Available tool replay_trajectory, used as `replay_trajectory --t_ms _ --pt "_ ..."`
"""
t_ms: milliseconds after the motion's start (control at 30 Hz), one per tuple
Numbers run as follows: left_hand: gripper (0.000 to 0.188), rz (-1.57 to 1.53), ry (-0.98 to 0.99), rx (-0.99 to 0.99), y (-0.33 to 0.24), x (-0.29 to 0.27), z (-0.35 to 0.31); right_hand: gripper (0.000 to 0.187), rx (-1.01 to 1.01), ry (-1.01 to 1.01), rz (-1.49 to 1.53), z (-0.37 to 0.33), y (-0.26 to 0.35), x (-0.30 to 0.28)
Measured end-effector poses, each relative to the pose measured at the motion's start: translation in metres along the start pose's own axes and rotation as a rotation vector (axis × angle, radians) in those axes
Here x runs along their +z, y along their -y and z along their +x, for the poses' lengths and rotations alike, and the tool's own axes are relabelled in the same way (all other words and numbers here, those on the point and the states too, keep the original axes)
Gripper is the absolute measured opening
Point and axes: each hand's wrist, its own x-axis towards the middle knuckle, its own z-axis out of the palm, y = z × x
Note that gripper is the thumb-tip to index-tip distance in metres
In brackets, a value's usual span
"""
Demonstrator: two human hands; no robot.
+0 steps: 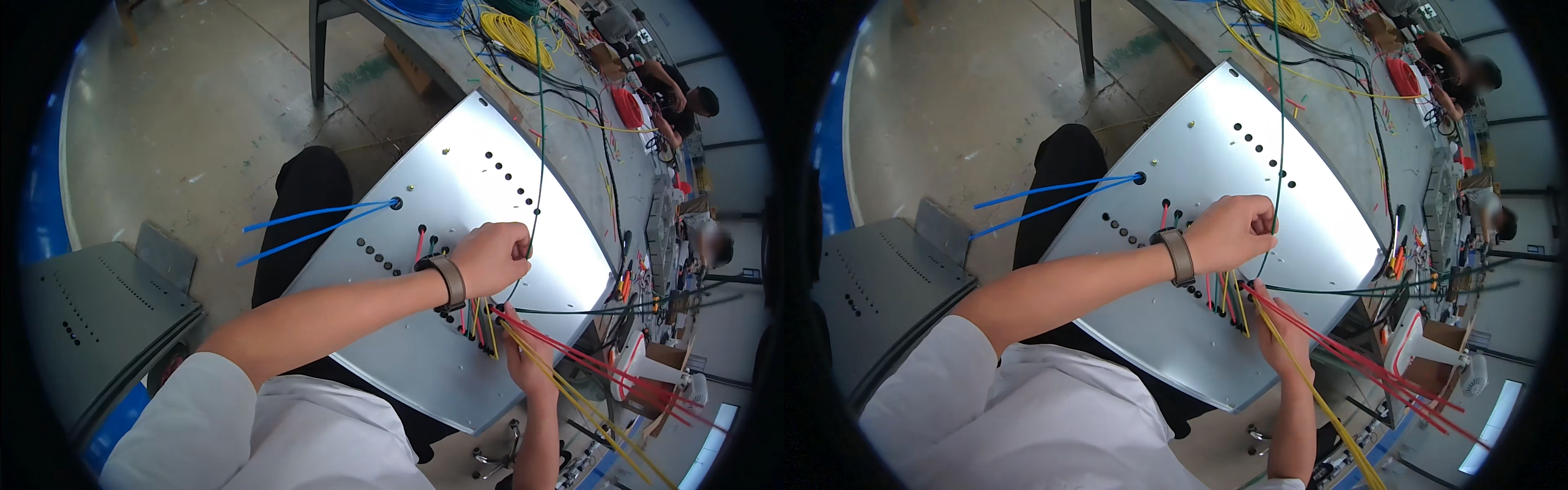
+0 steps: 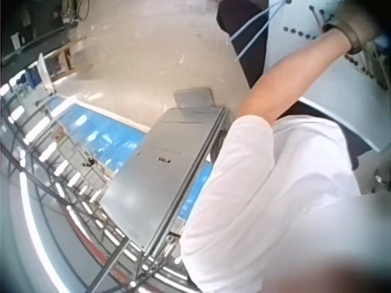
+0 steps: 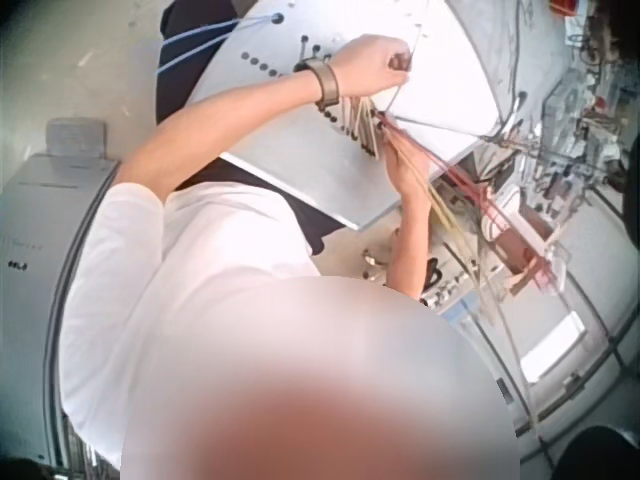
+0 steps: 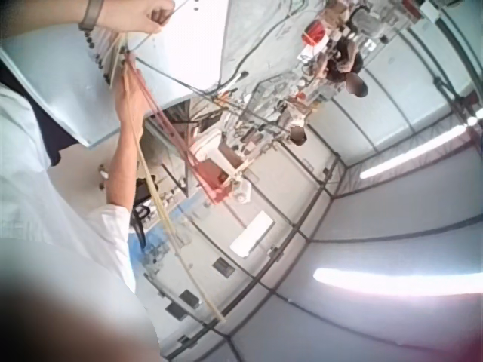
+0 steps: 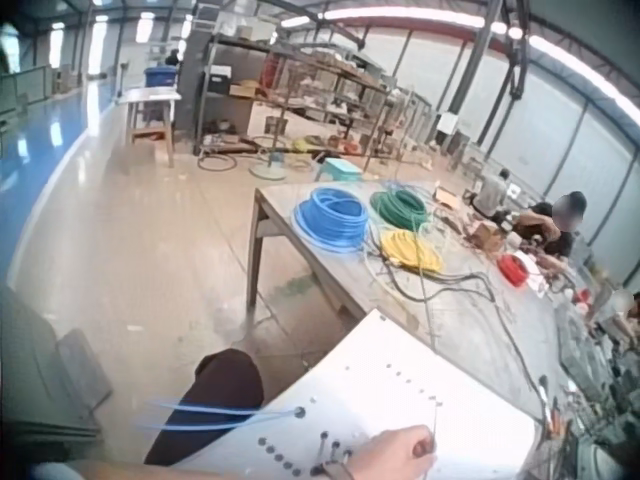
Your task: The person threads multiple colored wires through holes in a metal electrical panel, organizing and arranging them by hand. The person repeatedly pulls and adjusts the wires to align them across the panel surface.
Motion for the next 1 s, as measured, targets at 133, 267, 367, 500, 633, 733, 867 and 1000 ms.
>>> replay_trajectory --t_ms 133,267,367,500,633,733,867,1000 --pt "0.017 -0.022 0.045 -0.009 -0.001 -0.002 0.002 0.037 -0.067 -0.237 0.197 0.002 -0.01 0.016" --pt "0.016 -0.071 0.098 0.038 -0.002 0.001 0.0 0.021 0.178 -0.308 0.432 0.005 -0.018 0.027" --pt "0.016 -0.143 0.142 0.006 -0.007 0.006 -0.004 0.016 0.159 -0.278 0.477 0.015 -0.019 0.026" --pt "0.021 -0.066 0.164 0.031 -0.02 0.01 -0.013 0.015 0.164 -0.135 0.562 0.026 -0.02 0.013" --pt "0.02 0.024 0.171 0.124 -0.026 0.02 -0.02 0.014 0.193 0.015 0.475 0.028 -0.032 0.003" --pt "0.019 0.1 0.14 0.198 -0.024 0.031 -0.025 0.013 0.14 0.018 0.465 0.028 -0.039 0.008" --pt "0.018 0.151 0.136 0.301 -0.023 0.038 -0.03 0.017 0.096 -0.075 0.746 0.032 -0.036 0.024" --pt "0.017 0.188 0.136 0.228 -0.031 0.036 -0.036 0.024 0.235 0.087 0.464 0.029 -0.041 0.02"
